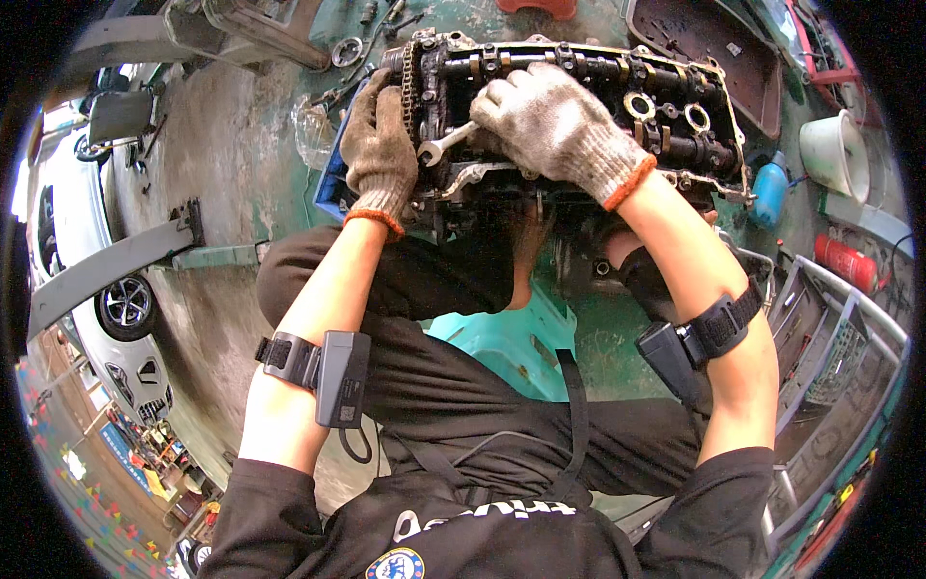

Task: The person sits on the floor and uses a wrench to loosen bolts on a cylinder head assembly. They put on gloves, then continue tightening bolts on the camshaft area with the wrench.

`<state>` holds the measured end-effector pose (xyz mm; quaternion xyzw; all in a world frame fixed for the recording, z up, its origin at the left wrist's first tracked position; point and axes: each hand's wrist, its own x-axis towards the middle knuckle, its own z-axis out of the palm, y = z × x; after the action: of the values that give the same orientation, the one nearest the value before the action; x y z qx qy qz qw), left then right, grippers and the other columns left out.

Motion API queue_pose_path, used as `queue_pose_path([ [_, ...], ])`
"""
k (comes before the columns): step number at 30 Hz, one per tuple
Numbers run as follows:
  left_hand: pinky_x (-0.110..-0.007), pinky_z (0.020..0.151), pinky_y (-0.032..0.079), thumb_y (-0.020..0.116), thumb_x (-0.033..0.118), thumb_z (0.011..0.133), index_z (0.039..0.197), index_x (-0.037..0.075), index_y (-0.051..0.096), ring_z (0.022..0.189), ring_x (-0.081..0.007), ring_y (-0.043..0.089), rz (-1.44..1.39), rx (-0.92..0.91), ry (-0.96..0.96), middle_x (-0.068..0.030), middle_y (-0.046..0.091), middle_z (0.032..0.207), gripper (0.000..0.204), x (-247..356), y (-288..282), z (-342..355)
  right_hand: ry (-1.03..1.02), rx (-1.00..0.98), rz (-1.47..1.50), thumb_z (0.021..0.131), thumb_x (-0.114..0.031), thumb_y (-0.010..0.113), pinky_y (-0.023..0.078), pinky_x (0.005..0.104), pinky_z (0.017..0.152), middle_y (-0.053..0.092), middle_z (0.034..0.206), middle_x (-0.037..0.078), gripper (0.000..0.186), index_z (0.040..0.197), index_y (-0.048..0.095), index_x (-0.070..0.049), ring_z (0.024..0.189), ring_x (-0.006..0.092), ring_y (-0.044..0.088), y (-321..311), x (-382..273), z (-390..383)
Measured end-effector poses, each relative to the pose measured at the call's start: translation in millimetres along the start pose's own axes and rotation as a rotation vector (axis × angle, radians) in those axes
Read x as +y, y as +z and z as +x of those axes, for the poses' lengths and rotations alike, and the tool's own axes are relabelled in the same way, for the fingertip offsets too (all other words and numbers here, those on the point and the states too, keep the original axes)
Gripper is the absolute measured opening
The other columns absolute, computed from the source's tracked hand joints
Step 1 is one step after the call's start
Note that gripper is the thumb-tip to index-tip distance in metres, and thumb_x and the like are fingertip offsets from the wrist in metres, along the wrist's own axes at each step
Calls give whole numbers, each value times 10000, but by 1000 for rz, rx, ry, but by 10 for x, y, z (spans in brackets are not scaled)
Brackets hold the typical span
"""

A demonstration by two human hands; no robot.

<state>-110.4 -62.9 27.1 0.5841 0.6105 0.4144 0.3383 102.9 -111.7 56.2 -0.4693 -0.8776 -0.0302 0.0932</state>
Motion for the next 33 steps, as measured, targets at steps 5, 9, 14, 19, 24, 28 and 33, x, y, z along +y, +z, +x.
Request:
queue_pose_path([
  [5, -385, 1067, 459, 577, 315, 971, 1265, 50, 687, 1206, -327, 631, -1, 9, 21, -177, 673, 1289, 411, -17, -2, -8, 58, 120, -16, 810, -299, 709, 526, 406, 790, 648, 837, 36, 262, 1043, 672, -185, 877, 255, 653, -42, 91, -83],
  [9, -394, 1070, 456, 559, 340, 970, 1255, 62, 695, 1203, -331, 630, 41, 9, -8, -180, 671, 1291, 421, -17, -12, -18, 38, 130, -36, 804, -281, 711, 527, 409, 782, 647, 823, 36, 229, 1013, 689, -190, 866, 257, 656, -53, 86, -59],
  [14, -394, 1063, 462, 576, 334, 960, 1238, 63, 702, 1200, -330, 630, 17, 12, 13, -166, 684, 1270, 408, -12, -3, 0, 90, 166, -2, 797, -286, 715, 533, 414, 743, 655, 788, 31, 163, 930, 725, -193, 851, 250, 669, -65, 51, -30],
  [19, -398, 1064, 459, 585, 332, 950, 1235, 82, 700, 1199, -334, 627, 65, -2, 49, -165, 692, 1250, 396, -40, -12, 12, 252, 191, 50, 755, -332, 748, 533, 398, 730, 658, 751, 22, 207, 906, 757, -191, 818, 233, 664, -110, -111, -54],
  [24, -419, 1067, 461, 604, 371, 933, 1245, 108, 692, 1207, -357, 614, 106, -8, 39, -181, 677, 1259, 417, -25, -35, -3, 401, 281, 17, 719, -345, 786, 505, 408, 674, 655, 737, 34, 217, 774, 732, -143, 752, 239, 650, -121, -385, -130],
  [28, -415, 1061, 463, 622, 347, 925, 1238, 106, 697, 1206, -359, 614, 141, 19, 42, -176, 680, 1252, 403, 27, -57, -23, 506, 264, 39, 711, -352, 800, 480, 421, 668, 639, 728, 36, 226, 753, 718, -146, 765, 251, 639, -184, -547, -178],
  [33, -420, 1070, 459, 598, 357, 924, 1248, 113, 696, 1209, -360, 607, 167, 16, 12, -168, 682, 1247, 417, 30, -51, -6, 663, 305, 20, 720, -348, 803, 495, 426, 680, 651, 743, 26, 229, 811, 739, -148, 789, 250, 652, -215, -869, -191],
])
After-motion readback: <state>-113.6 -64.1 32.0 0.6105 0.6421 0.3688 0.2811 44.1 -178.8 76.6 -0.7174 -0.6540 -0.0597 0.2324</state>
